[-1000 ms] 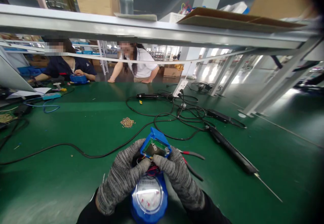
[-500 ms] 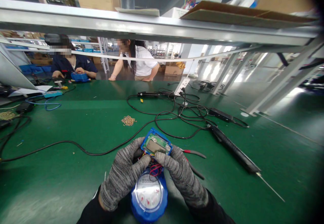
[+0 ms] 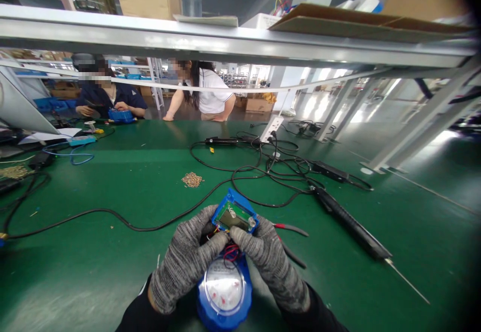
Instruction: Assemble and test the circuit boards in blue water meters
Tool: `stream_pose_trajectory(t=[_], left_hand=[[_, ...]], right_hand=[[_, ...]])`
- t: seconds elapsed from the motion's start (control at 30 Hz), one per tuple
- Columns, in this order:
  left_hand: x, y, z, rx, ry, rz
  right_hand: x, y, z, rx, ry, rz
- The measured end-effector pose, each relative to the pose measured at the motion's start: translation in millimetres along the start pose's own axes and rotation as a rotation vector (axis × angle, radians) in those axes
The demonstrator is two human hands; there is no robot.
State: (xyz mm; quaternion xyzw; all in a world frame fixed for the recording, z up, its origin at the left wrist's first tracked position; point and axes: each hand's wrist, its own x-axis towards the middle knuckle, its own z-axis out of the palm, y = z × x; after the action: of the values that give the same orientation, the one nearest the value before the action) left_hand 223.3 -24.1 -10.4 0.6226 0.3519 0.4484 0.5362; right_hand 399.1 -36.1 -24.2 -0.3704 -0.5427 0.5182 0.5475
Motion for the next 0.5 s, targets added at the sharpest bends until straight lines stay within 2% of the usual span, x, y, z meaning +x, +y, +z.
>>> stream_pose_trajectory(t=[0.1,0.3,0.5], left_hand=[[0,0,0.4,0.029,0.012,-0.002],[1,0,0.9,-0.023,-0.002,-0.038],[2,-4,1.6,0.004,0.104,-0.048]], right_hand=[[1,-2,0,-0.022,0.022,-0.009],[3,-11,-3,-0.017,-0.043,-0.027],[3,12,-4,-0.258,0.245,-0.001]])
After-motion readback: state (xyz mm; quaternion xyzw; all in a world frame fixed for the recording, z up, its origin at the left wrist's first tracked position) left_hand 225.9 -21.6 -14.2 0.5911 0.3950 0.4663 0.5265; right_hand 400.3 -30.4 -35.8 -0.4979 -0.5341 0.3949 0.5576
